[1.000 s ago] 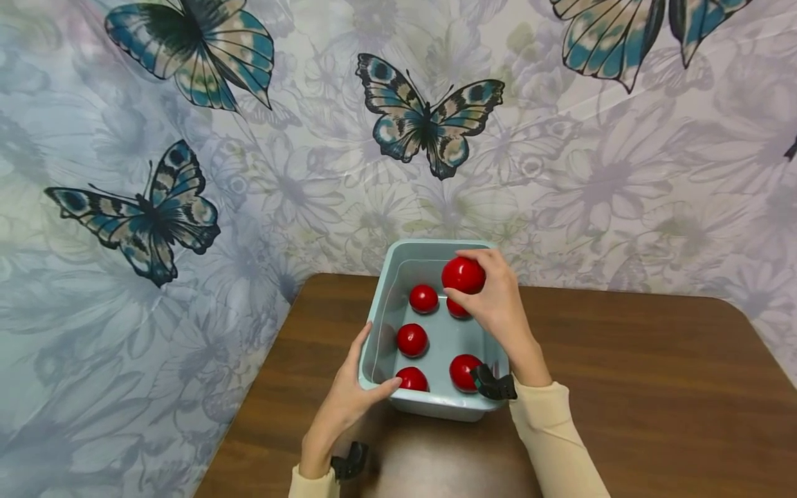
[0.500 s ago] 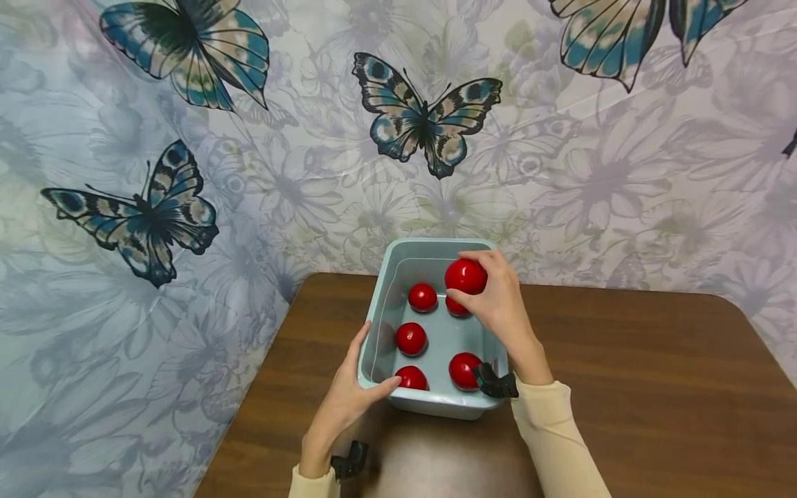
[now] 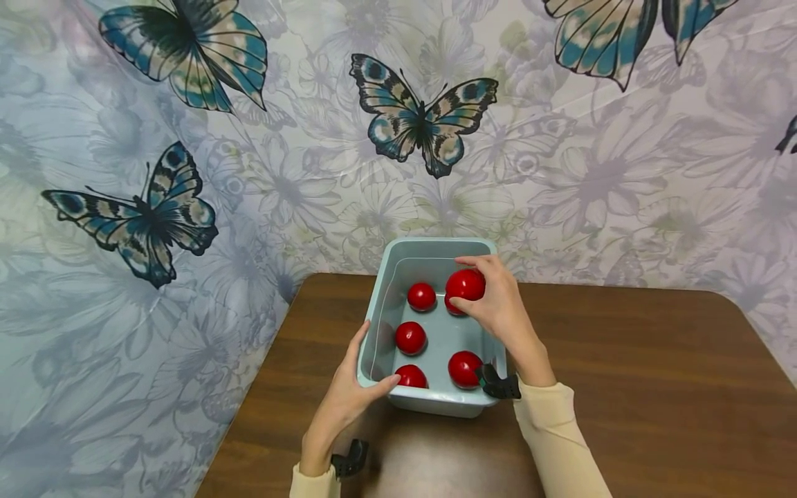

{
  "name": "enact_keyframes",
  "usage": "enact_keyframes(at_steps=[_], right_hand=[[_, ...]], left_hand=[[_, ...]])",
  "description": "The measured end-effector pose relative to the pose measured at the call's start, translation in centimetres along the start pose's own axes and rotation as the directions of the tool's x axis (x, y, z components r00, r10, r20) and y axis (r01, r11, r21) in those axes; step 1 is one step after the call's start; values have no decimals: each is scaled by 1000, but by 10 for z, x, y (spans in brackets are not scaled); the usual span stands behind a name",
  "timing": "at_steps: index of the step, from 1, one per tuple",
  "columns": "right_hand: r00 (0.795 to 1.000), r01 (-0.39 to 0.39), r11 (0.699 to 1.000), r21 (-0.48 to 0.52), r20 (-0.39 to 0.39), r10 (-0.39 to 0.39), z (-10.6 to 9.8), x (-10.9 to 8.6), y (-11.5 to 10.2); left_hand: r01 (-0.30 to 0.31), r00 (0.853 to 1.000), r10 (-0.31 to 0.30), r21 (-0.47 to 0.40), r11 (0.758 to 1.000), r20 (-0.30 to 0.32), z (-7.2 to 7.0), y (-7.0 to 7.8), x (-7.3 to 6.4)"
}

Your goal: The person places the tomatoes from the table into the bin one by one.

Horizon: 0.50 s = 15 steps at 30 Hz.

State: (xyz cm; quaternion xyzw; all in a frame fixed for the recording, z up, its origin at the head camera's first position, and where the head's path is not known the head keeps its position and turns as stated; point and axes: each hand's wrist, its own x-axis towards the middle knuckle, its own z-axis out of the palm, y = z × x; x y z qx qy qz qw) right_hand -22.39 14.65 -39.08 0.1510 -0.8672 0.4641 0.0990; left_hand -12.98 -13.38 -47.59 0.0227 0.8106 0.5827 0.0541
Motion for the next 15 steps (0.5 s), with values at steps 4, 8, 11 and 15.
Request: enact_keyframes(at_steps=[4,8,11,15], right_hand=[[1000,-2,999,39,6,2,-4,0,0],[1000,13,1000,26,9,-13,-7,-1,-1],[1000,10,1000,20,14,-10,-8,-3,0],[1000,-1,1000,19,12,0,-10,-5,1]], left_hand=[[-7,1000,7,-2,1000,-2,1,1,1],[-8,1000,8,3,1000,-5,2,1,1],[-7,1000,7,7,1000,-6,2,1,0],[-7,1000,7,-6,1000,0,3,1,0]])
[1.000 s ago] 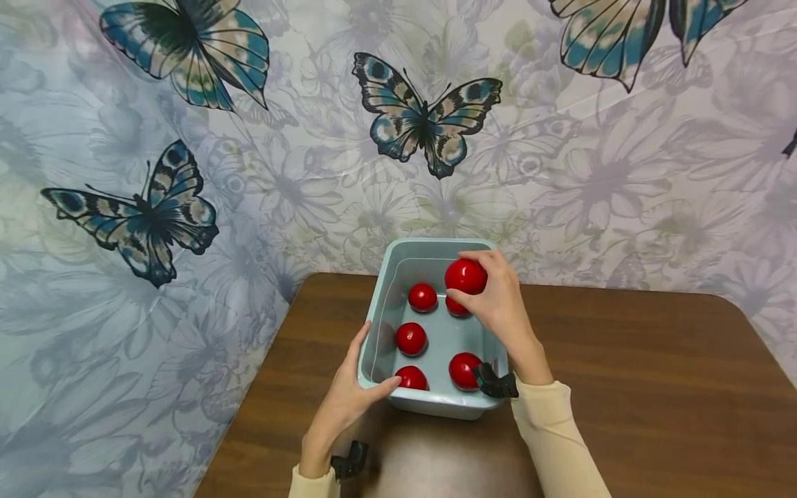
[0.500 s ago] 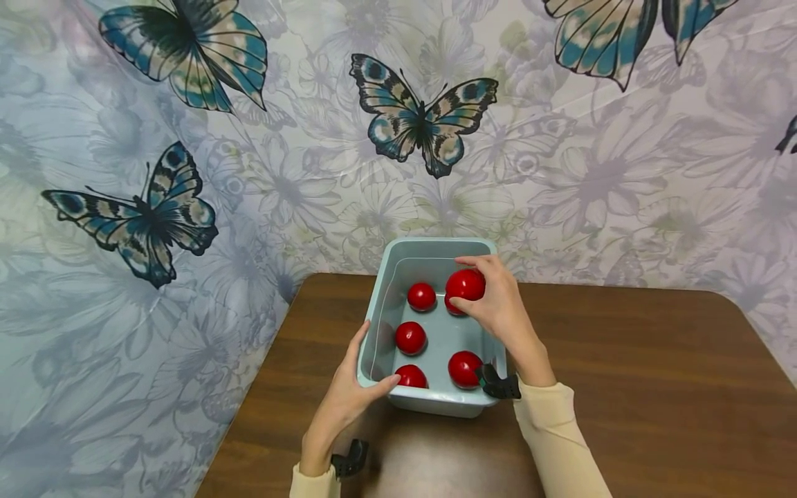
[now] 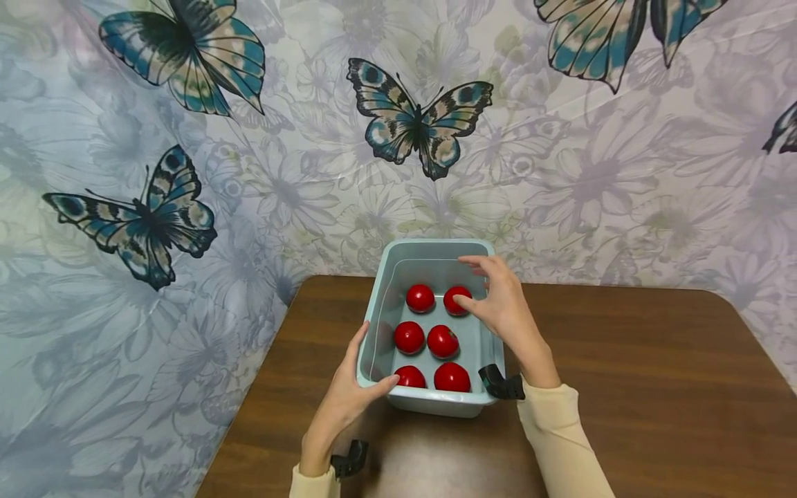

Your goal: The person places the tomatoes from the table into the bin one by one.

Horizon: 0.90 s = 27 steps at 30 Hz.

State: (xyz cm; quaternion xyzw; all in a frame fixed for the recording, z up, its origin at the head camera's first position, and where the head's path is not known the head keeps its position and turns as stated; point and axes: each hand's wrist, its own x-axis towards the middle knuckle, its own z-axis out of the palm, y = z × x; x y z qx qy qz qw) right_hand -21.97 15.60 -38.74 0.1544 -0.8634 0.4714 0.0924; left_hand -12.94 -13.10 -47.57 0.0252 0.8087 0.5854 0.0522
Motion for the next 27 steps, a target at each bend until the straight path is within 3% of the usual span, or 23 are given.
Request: enact_keyframes(at_steps=[19,23,27], right_hand=[[1000,0,1000,-12,-21,-1,-21,-6,12],[998,12,999,-44,-57,-15,-29,-8,16],[995,12,998,-65,-99,-18,-37,-10,20]], left_hand=[[-26,999,26,3,1000,29,-8,1,2],[-21,997,11,154,988,71,-17,14,0],[-53,994,18,340,939,105,-29,50,11]])
